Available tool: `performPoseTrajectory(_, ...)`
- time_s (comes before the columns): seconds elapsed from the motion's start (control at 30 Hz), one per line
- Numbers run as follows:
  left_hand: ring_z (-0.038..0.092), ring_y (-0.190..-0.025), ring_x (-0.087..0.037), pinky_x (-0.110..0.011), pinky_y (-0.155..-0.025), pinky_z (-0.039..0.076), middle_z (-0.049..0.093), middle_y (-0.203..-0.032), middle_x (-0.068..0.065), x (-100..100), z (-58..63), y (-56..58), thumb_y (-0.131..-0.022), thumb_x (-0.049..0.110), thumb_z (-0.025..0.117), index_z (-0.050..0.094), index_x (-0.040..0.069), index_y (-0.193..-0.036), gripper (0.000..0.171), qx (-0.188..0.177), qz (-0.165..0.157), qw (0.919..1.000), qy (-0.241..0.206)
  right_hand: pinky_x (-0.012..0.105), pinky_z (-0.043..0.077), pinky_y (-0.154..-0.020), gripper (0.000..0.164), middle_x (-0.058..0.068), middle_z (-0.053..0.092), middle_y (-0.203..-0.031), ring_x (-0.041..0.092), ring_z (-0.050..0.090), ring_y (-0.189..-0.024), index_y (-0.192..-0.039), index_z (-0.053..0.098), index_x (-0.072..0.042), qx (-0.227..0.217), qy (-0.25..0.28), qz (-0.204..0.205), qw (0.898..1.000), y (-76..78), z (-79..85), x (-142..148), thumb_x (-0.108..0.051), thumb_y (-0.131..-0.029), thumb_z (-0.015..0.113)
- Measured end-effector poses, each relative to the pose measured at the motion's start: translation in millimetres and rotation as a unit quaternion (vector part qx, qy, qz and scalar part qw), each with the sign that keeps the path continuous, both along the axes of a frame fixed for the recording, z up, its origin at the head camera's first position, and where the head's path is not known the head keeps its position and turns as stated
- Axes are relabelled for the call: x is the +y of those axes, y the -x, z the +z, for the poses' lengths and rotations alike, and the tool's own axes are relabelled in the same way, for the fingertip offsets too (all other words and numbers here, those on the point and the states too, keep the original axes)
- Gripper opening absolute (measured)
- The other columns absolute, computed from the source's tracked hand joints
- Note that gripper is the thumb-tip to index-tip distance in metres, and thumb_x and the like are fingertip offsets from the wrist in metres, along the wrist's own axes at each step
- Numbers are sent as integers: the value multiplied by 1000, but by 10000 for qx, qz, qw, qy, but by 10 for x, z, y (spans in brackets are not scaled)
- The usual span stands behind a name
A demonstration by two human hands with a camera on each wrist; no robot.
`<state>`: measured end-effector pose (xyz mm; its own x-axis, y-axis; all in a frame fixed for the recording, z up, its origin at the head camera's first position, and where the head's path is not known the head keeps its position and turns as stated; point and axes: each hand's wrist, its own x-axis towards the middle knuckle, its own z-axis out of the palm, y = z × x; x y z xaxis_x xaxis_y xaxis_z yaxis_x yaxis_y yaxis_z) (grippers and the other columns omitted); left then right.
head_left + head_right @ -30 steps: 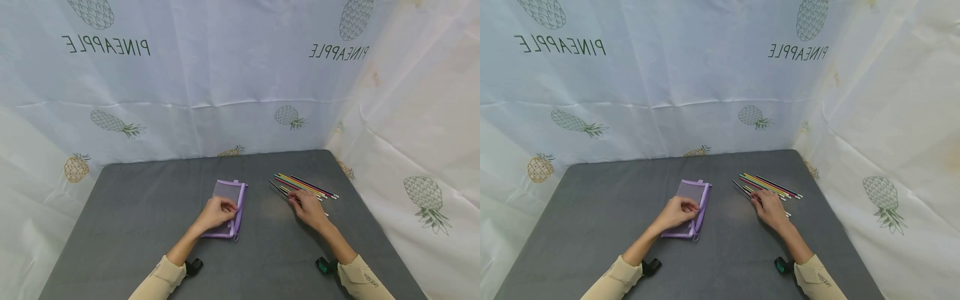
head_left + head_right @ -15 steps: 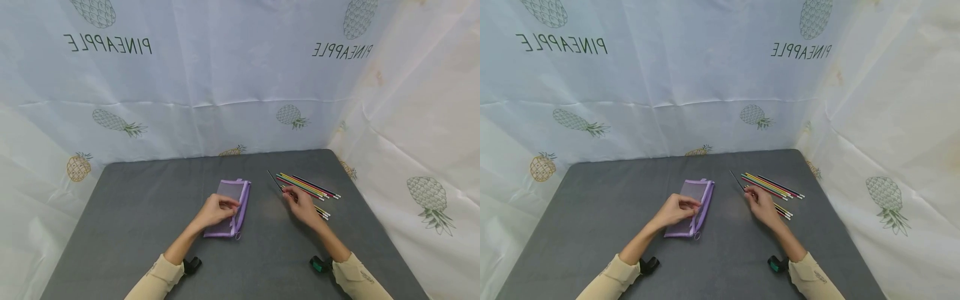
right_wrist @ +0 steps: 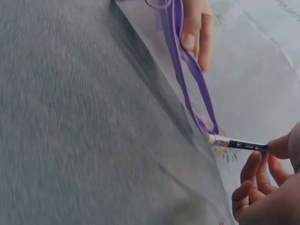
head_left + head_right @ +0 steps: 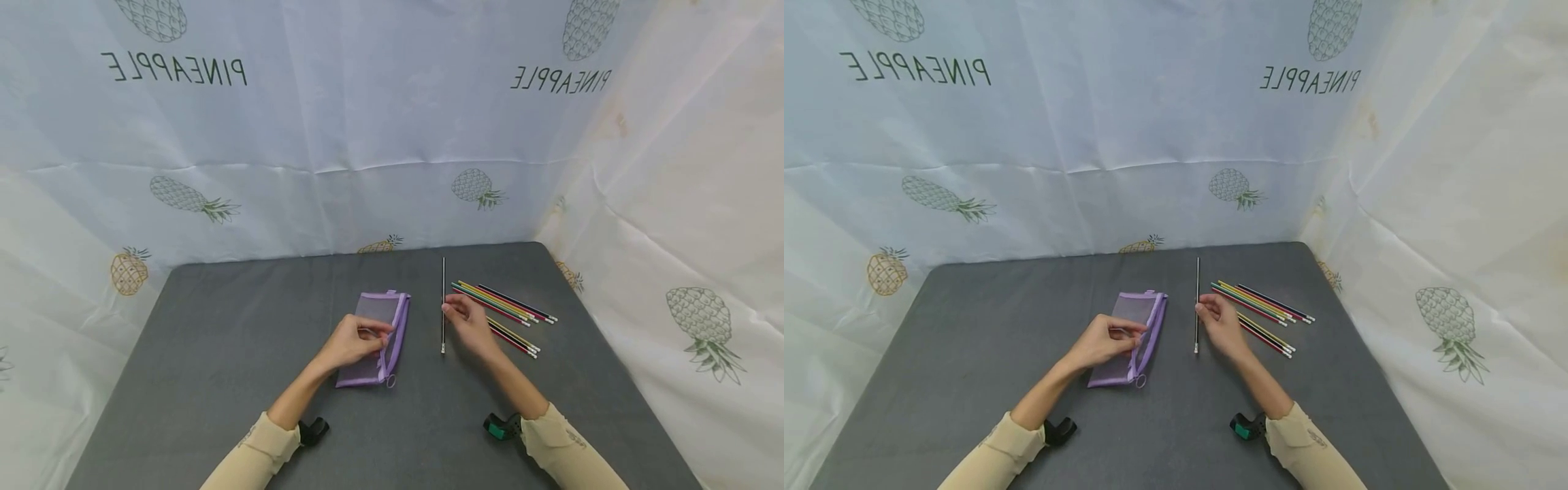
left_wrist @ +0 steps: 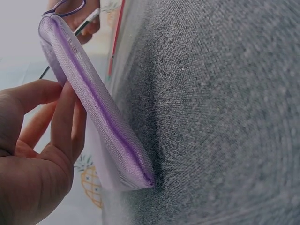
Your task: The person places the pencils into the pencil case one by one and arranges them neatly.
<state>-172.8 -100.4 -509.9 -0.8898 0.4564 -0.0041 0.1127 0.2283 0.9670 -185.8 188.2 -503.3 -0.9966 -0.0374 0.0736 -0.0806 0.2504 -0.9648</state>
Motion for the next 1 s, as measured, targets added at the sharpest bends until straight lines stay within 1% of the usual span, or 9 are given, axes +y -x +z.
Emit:
performPoseTrajectory(0.07, 74, -72, -7, -26, -66, 65, 79, -99, -23, 10, 7, 2, -96, 1, 74, 79, -4, -124, 29, -22, 6, 10000, 0, 12, 55, -77, 27, 38, 67, -118, -3, 63, -81, -129, 62, 18, -115, 186, -28, 9998, -5, -2, -60, 0, -108, 61)
performPoseTrajectory(0.17, 74, -73, -7, -25, -67, 65, 80, -99, -22, 31, 32, 1, -96, 0, 73, 79, -3, -124, 29, -75, 35, 10000, 25, 13, 55, -77, 29, 32, 69, -117, -1, 63, -81, -130, 61, 17, -213, 332, -46, 9992, -17, 0, -149, -2, -109, 62)
performPoseTrajectory(0.23, 73, -72, -7, -23, -67, 65, 80, -98, -22, 43, 40, 2, -95, -1, 72, 79, -3, -124, 30, -96, 60, 9999, 14, 14, 53, -74, 29, 28, 70, -115, -1, 63, -80, -130, 62, 16, -288, 409, -91, 9987, -19, 0, -207, -3, -109, 62)
performPoseTrajectory(0.4, 71, -70, -5, -19, -65, 62, 79, -96, -21, 70, 48, -3, -94, -3, 71, 79, -5, -123, 30, -120, 86, 9999, -39, 18, 47, -66, 28, 10, 73, -105, 1, 63, -77, -131, 62, 11, -478, 633, -237, 9966, -13, 29, -353, -6, -108, 64)
performPoseTrajectory(0.57, 71, -68, -2, -18, -64, 62, 79, -96, -22, 87, 56, -15, -95, -2, 72, 79, -6, -123, 29, -117, 70, 9999, -64, 19, 46, -65, 27, -3, 70, -94, 3, 63, -76, -129, 62, 10, -512, 899, -246, 9943, -17, 42, -485, -5, -108, 64)
performPoseTrajectory(0.67, 71, -68, -4, -19, -64, 62, 79, -97, -23, 90, 63, -20, -96, -1, 72, 79, -5, -124, 29, -83, 76, 9999, -68, 18, 45, -63, 26, -3, 68, -92, 5, 62, -76, -128, 61, 11, -498, 969, -184, 9939, -37, 3, -546, -4, -108, 64)
performPoseTrajectory(0.87, 71, -69, -6, -19, -64, 61, 79, -96, -22, 96, 72, -25, -96, 0, 72, 79, -4, -124, 29, -12, 75, 10000, -30, 17, 44, -62, 29, 3, 70, -98, 7, 61, -79, -135, 62, 7, -430, 1031, -137, 9936, -96, -82, -638, -3, -108, 63)
performPoseTrajectory(1.0, 71, -69, -8, -19, -63, 61, 79, -95, -22, 100, 78, -27, -96, 0, 72, 79, -4, -123, 28, 24, 39, 10000, -32, 18, 45, -64, 31, 2, 71, -101, 7, 61, -82, -138, 61, 4, -412, 1119, -234, 9926, -106, -70, -686, -6, -109, 62)
